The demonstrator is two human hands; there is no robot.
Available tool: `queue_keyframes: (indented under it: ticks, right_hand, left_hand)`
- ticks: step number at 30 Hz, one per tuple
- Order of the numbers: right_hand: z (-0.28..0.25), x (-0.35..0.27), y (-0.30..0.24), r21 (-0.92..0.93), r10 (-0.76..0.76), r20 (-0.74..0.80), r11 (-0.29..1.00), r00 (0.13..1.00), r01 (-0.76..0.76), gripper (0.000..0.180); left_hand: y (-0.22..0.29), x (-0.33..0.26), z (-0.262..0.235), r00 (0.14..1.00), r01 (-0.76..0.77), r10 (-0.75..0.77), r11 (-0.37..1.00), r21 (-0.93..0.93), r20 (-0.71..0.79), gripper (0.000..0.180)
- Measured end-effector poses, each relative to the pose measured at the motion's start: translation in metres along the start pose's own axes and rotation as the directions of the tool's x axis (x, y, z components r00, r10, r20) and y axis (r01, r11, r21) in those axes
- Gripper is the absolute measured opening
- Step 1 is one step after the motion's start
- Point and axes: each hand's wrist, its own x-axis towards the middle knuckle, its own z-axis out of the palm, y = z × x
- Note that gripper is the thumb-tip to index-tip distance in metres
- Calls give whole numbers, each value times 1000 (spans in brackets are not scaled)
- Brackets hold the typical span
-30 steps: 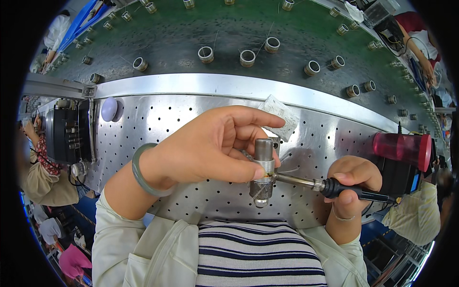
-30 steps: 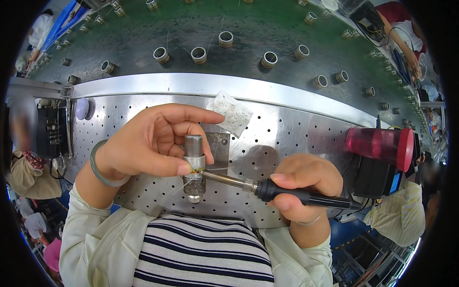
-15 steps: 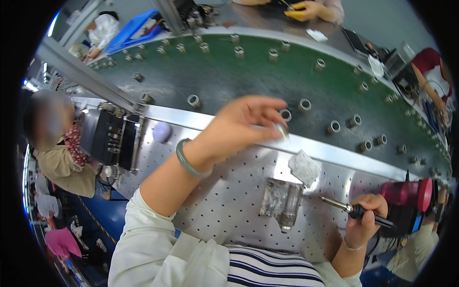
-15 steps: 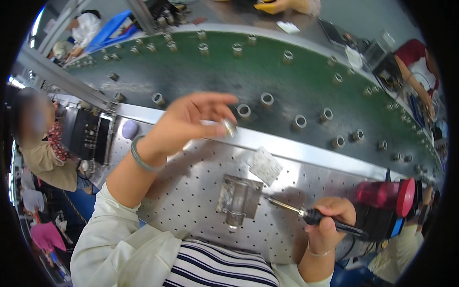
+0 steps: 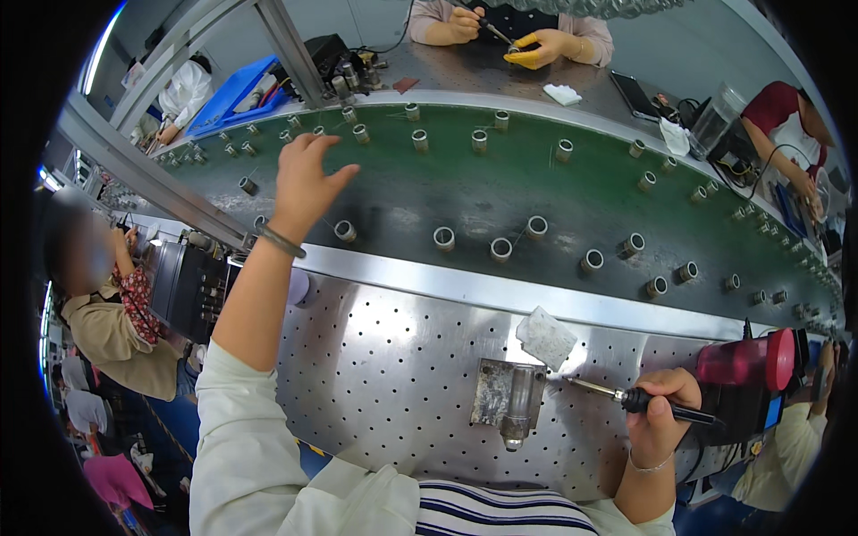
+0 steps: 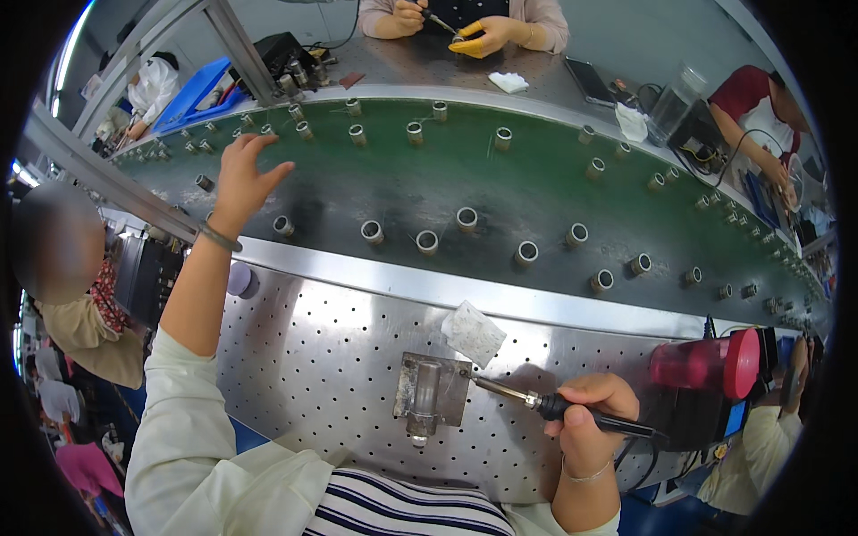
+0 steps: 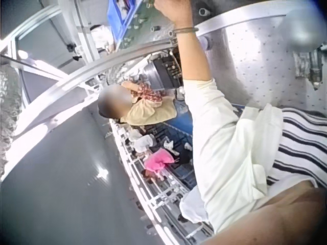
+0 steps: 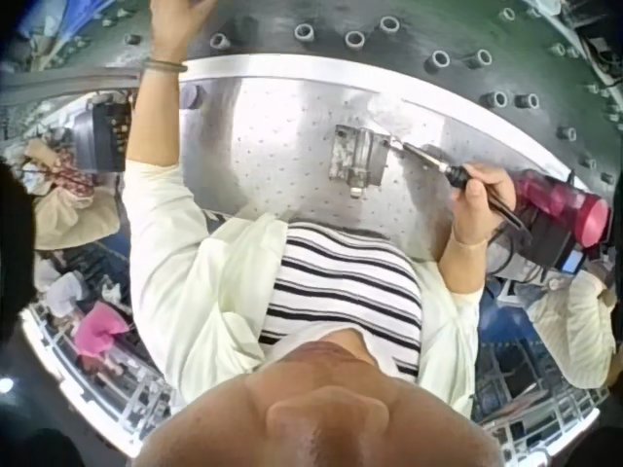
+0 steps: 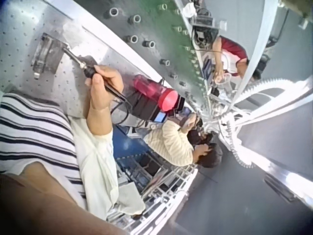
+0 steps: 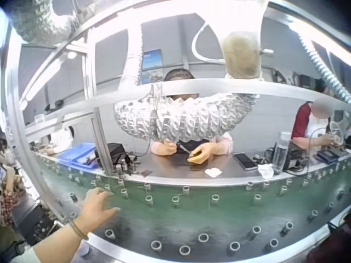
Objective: The person uses a soldering iron to apply heat to small cylindrical metal components held in a fixture. They repeatedly pick up components from a conveyor belt, solder them, and place them back on the belt. The person also cleans the soldering iron tip with a sponge.
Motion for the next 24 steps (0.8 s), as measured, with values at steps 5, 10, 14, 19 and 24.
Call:
queue_keyframes:
  ticks: [5,10,14,19,24]
  right_hand:
    - [1,0,-3,-92,0,29,996,1000,3,30]
    - [2,-1,-5,12,-20,-1,1000,1000,20,26]
    - [6,-2,-6,-83,-14,30,996,999,16,31]
    - [3,-4,-3,-19,-18,81,1000,997,19,25]
    - [1,-7,-1,6,13,114,1000,993,-14,23]
  left_hand:
    - [108,-23,-21,936,9,179,848,-530,303,45]
    - [130,-39,-11,911,199,23,849,-489,411,32]
    - [158,-41,-61,572,793,194,116,-598,797,31]
    - [182,-58,-69,430,896,513,-145,-419,743,35]
    - [189,-60,-57,363,926,620,-161,-340,695,33]
